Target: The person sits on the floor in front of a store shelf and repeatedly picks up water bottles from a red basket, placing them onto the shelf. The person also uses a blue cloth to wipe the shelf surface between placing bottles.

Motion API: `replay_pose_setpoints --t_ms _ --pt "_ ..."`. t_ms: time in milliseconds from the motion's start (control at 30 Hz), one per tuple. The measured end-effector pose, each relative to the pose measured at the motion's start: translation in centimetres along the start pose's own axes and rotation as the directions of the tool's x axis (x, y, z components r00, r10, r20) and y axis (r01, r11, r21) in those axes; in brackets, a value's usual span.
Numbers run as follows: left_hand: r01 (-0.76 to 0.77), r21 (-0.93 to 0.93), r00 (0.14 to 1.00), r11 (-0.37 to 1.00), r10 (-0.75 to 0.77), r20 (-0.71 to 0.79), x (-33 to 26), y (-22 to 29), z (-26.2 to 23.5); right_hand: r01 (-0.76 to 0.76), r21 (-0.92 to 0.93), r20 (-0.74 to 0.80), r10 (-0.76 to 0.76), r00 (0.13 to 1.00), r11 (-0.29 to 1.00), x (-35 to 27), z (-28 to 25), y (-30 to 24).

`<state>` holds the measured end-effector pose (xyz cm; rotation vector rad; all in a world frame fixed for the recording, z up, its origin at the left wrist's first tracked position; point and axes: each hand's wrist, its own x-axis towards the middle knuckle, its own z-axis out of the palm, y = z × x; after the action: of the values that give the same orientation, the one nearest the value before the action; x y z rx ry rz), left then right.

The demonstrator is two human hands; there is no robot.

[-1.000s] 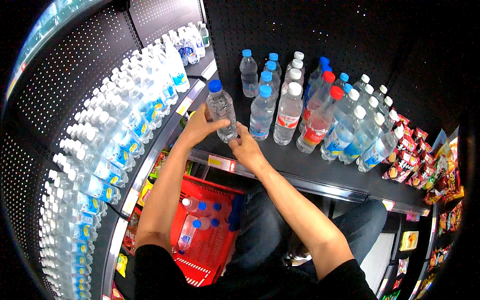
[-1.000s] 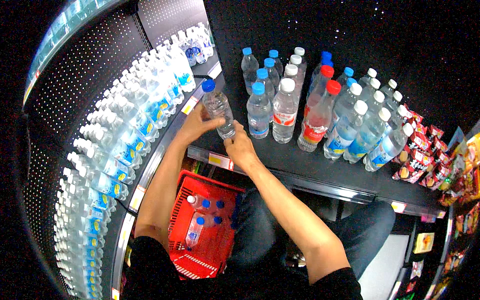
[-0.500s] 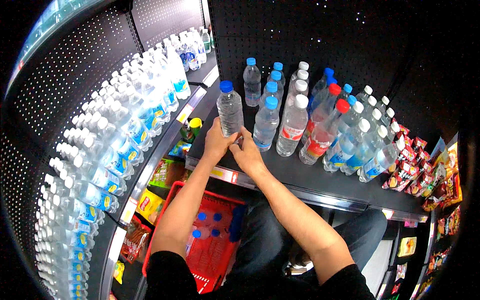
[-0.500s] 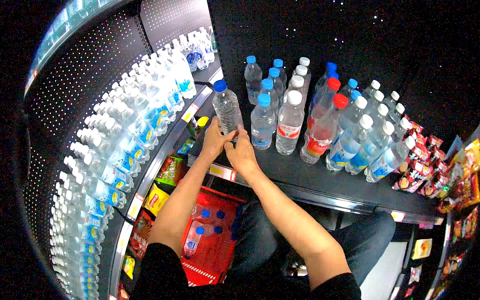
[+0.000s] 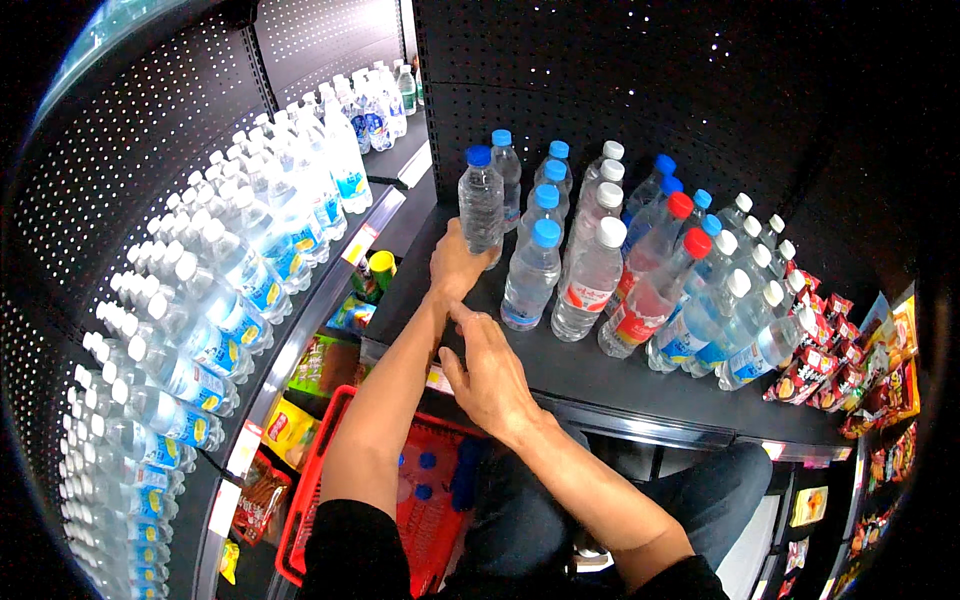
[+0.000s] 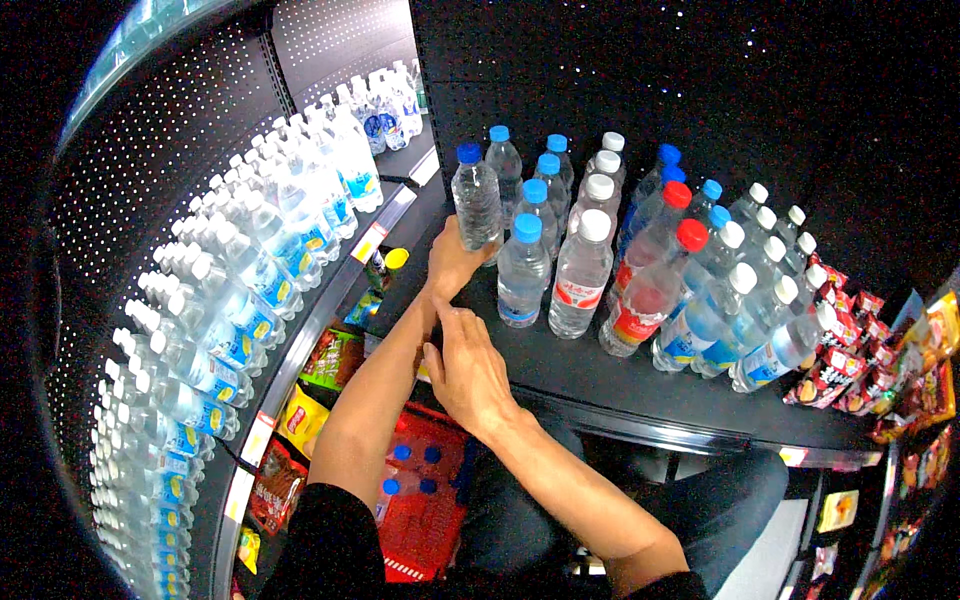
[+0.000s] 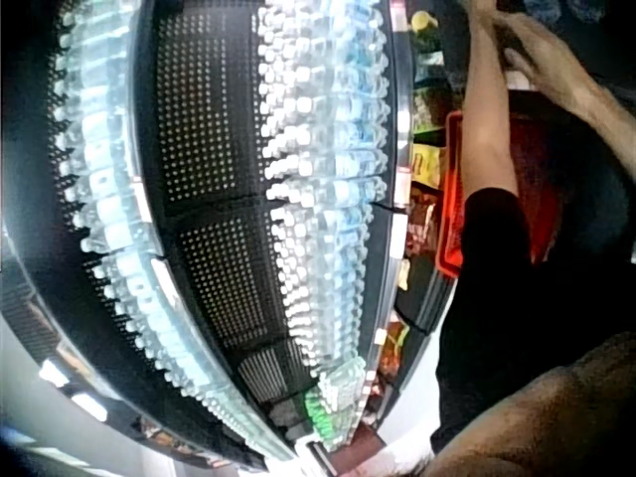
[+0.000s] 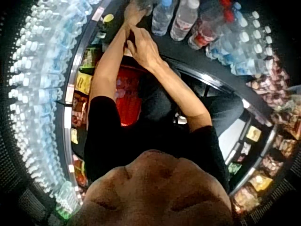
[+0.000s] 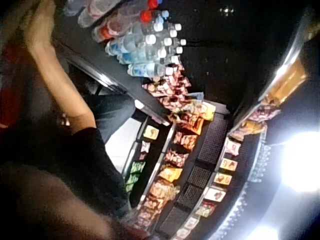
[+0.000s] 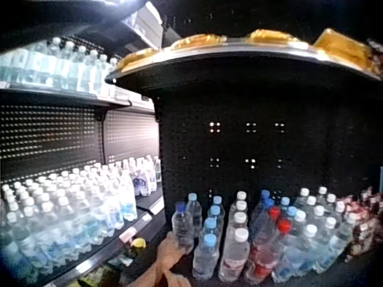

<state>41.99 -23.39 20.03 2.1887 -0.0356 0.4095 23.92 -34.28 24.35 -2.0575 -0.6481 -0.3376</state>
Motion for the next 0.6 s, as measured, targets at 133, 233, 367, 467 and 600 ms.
replay_pose_setpoints --t_ms 133,233,367,467,600 --pt "0.005 0.064 1.0 0.998 -0.005 -0.007 1.5 -0.2 0.9 0.002 -0.004 0.021 -0.002 1.0 1.0 0.1 -0.1 -0.3" --pt "0.019 0.083 1.0 0.996 -0.018 -0.013 2.1 -0.4 1.4 0.009 -0.002 0.024 -0.009 1.0 1.0 0.1 -0.1 -0.4" --pt "0.021 0.092 1.0 0.996 -0.022 0.005 2.4 0.2 1.9 0.052 0.013 -0.003 -0.052 0.999 0.999 0.2 0.0 -0.2" --pt "0.016 0.107 1.0 0.994 -0.015 -0.012 2.5 0.2 2.0 0.054 0.034 0.0 -0.054 0.999 0.998 0.1 0.1 -0.3" --pt "0.008 0.088 1.0 0.996 -0.007 -0.007 3.0 -0.2 2.4 0.054 0.03 -0.02 -0.053 0.998 0.998 0.2 0.2 -0.4"
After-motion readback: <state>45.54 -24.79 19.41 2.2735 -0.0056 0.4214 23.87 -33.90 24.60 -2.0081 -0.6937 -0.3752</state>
